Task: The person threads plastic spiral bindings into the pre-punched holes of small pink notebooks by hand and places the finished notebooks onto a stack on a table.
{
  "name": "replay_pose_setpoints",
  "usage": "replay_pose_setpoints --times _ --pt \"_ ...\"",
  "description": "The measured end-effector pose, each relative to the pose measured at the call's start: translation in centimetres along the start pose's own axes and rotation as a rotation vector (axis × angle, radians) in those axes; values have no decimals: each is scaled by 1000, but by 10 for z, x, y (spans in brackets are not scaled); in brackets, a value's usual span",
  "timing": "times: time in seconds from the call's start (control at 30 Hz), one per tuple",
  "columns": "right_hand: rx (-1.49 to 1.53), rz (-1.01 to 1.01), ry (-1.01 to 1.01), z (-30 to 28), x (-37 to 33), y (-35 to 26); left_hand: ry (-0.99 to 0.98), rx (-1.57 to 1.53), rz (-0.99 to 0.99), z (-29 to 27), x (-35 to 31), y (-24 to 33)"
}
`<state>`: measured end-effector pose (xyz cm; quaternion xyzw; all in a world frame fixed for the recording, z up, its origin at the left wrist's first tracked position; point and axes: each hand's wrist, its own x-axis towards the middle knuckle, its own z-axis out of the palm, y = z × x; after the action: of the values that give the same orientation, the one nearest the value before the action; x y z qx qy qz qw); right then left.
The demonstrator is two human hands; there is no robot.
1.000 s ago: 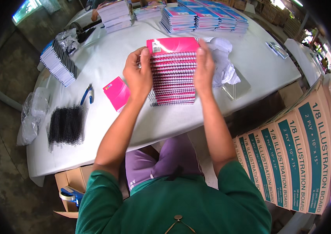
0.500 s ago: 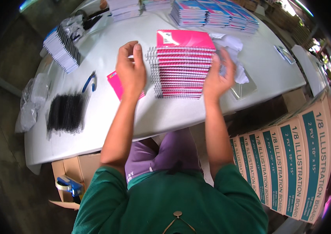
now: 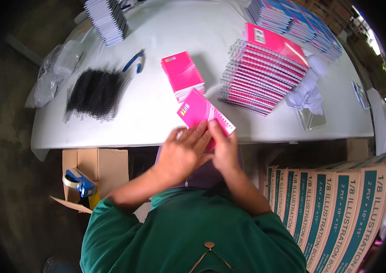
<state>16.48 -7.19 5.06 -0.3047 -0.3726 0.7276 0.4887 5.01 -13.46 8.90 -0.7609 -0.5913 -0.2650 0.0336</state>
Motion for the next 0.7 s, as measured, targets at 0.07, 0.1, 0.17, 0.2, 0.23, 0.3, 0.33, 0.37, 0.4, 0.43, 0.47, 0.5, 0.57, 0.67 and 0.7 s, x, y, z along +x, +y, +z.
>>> replay_pose_setpoints --times 0.07,0.1,0.17,0.2,0.23,0.3,0.33,0.37,0.4,0.43,0.47,0.5,0.57,0.67,0.7 --pt "-193 -142 -108 -25 23 1 2 -157 -117 -21 15 -40" --pt "-304 -198 -174 -43 35 2 212 106 -326 -11 12 -81" --pt "-506 -176 -356 -51 47 -17 336 306 -543 -31 19 -153" --pt "-520 -215 -388 -47 48 -16 405 573 -642 -26 12 -190" --pt "-532 -255 -417 -43 50 -14 468 843 -735 -17 2 -214" --pt "-560 -297 -490 -40 57 -10 241 863 -821 2 -10 -231" --pt "-576 -291 -530 -44 60 -5 262 837 -741 14 -8 -219" --pt "-591 -285 -571 -46 62 -1 218 755 -752 21 -5 -210" --pt "-569 -268 -591 -46 63 1 208 730 -728 28 -5 -197" --pt "-558 -255 -596 -45 63 3 199 705 -705 31 -5 -190" --pt "-547 -242 -601 -43 64 3 198 673 -693 32 -6 -189" --pt "-539 -231 -607 -43 65 3 201 640 -682 32 -5 -187" --pt "-515 -220 -578 -45 66 6 267 594 -648 28 -4 -189" --pt "-514 -220 -537 -44 64 2 453 538 -590 0 5 -206" --pt "-515 -214 -522 -44 63 1 514 573 -514 -14 10 -202"
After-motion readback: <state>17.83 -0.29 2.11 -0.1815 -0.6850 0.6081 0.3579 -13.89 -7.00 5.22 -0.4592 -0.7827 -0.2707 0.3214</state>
